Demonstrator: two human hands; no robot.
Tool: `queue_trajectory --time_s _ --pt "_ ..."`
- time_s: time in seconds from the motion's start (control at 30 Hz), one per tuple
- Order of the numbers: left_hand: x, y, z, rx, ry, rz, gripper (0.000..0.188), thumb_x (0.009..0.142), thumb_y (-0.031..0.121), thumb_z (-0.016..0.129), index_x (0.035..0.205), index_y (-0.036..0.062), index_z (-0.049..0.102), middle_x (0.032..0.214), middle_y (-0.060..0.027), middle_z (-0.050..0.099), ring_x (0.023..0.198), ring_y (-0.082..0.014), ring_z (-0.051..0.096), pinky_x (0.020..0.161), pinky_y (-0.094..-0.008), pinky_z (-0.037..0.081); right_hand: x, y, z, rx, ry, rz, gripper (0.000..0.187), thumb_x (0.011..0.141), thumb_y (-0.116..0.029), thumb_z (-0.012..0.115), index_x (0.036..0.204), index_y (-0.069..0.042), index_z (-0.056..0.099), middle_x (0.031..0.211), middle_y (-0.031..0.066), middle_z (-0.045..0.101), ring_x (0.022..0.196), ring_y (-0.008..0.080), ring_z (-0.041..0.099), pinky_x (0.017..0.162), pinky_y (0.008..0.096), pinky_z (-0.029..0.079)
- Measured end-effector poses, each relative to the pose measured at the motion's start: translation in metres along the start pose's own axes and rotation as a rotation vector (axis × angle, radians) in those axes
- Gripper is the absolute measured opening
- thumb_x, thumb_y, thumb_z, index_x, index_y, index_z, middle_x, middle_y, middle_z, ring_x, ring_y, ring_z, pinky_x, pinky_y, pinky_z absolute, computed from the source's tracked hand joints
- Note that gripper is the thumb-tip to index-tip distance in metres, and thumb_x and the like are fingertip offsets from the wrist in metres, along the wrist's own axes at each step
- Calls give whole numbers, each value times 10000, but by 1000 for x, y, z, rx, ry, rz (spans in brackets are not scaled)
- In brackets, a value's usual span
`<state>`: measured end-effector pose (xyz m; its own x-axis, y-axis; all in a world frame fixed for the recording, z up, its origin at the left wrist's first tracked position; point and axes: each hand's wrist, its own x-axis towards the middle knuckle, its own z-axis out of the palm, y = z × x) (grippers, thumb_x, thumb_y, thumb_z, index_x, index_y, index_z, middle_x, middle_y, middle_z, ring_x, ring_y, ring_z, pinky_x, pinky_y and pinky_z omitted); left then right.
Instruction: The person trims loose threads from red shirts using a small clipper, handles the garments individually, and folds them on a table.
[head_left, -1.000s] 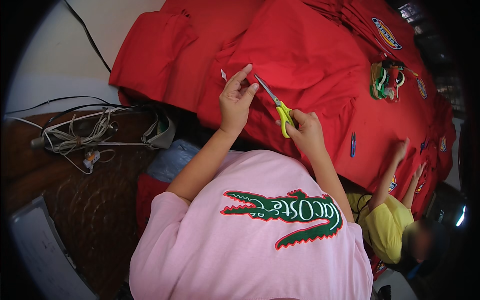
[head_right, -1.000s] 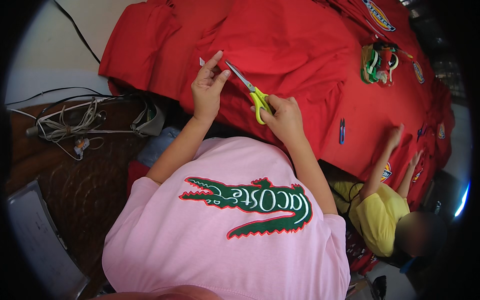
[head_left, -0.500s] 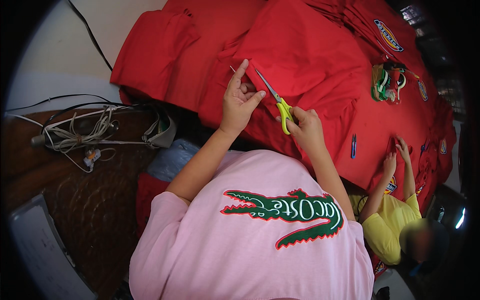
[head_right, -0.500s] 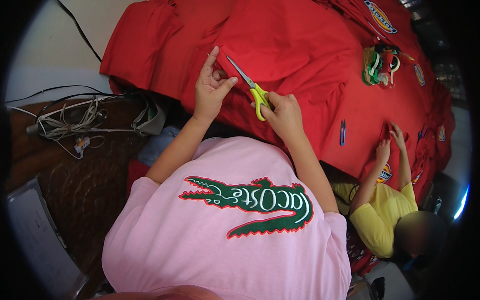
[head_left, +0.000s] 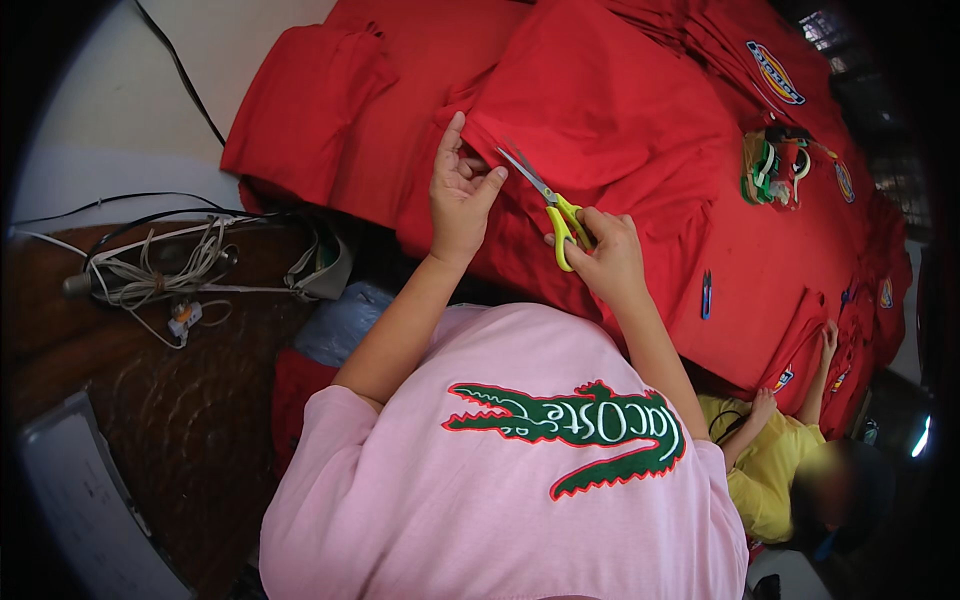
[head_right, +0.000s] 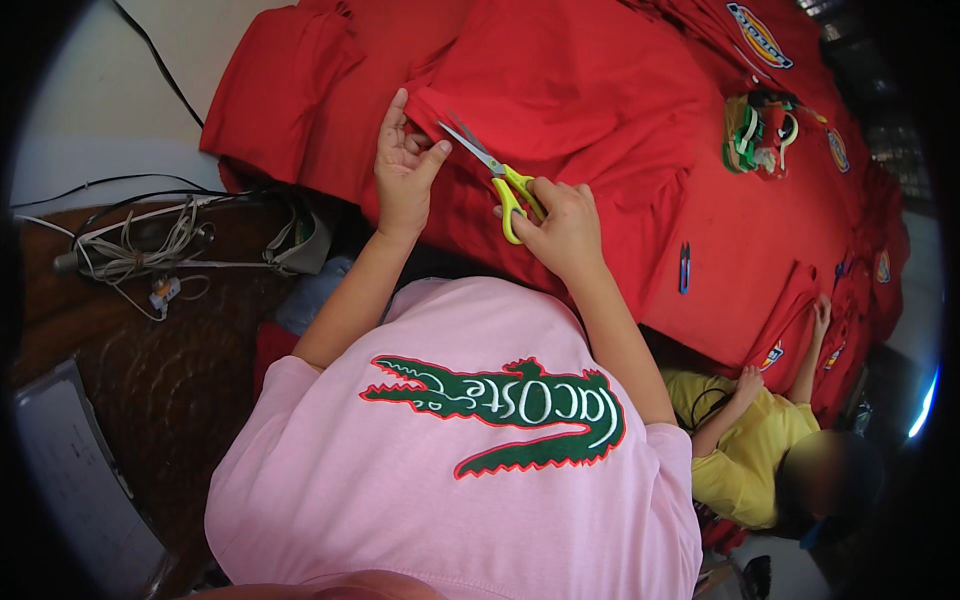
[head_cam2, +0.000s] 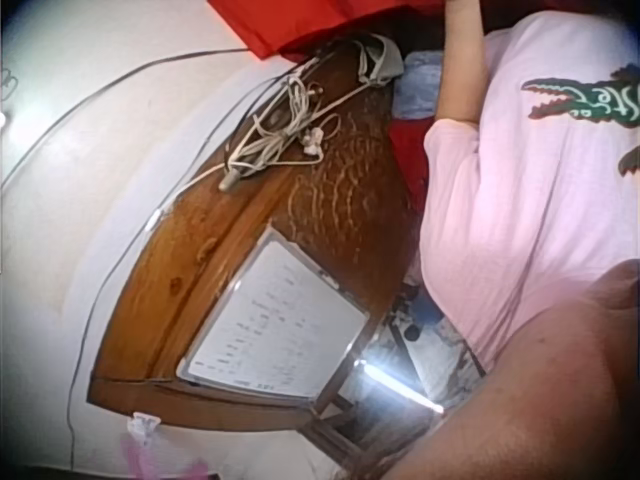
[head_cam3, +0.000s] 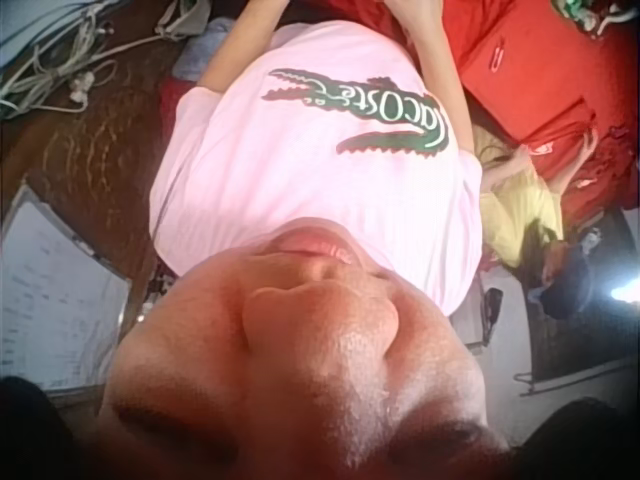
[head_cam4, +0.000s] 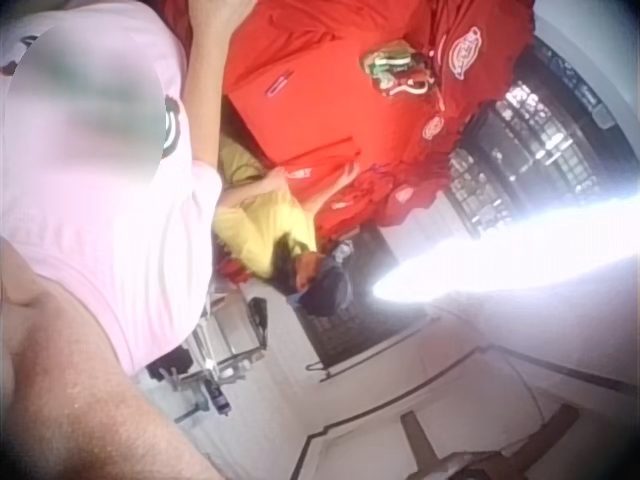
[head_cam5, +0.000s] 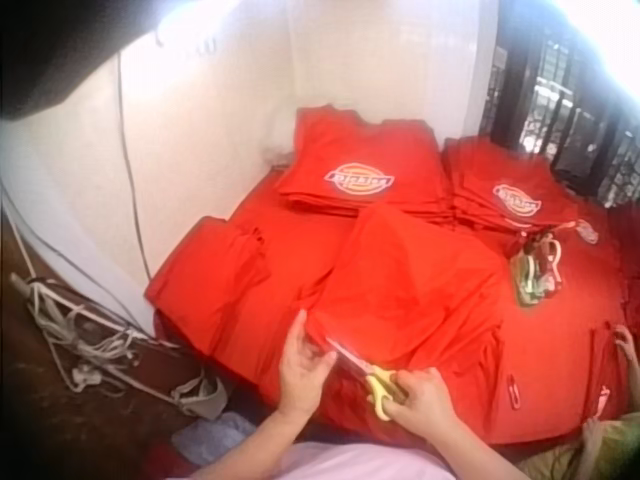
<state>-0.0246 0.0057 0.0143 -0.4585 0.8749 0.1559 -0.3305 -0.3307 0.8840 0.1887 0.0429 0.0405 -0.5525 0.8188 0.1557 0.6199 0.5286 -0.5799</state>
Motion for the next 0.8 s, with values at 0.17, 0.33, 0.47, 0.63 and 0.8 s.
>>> queue_trajectory --time_s 0.17,0.33,0.47,0.63,0.8 --pt "-2 4 0 -2 -63 -12 869 863 -169 635 1603 82 257 1447 -86 473 1119 -114 584 989 -252 505 0 -2 2 47 -24 26 338 758 -303 855 833 -50 644 623 61 522 595 233 459 710 370 365" --pt "-8 3 0 12 -133 -65 903 857 -200 609 1616 102 224 1481 -93 441 1116 -125 593 993 -276 518 9 -8 2 -11 -33 9 328 786 -364 815 839 -74 672 590 53 518 582 242 522 682 371 365" --pt "-8 1 2 37 -105 -37 913 863 -187 618 1624 97 202 1325 -75 562 1003 -100 629 860 -229 557 9 -5 4 39 -4 3 307 782 -281 838 811 -46 642 628 75 549 590 236 453 690 371 367" --pt "-11 0 -4 86 -124 -48 872 865 -180 625 1608 74 247 1252 -76 604 1013 -92 619 870 -230 555 5 -2 6 22 -70 52 268 812 -269 793 807 -40 656 612 107 576 572 258 518 674 377 368" --pt "-6 -14 -12 153 -114 -15 836 880 -177 622 1597 44 253 1408 -91 497 1083 -122 604 984 -263 516 1 -2 7 32 -72 39 289 803 -305 792 826 -43 671 602 96 578 571 257 545 673 379 370"
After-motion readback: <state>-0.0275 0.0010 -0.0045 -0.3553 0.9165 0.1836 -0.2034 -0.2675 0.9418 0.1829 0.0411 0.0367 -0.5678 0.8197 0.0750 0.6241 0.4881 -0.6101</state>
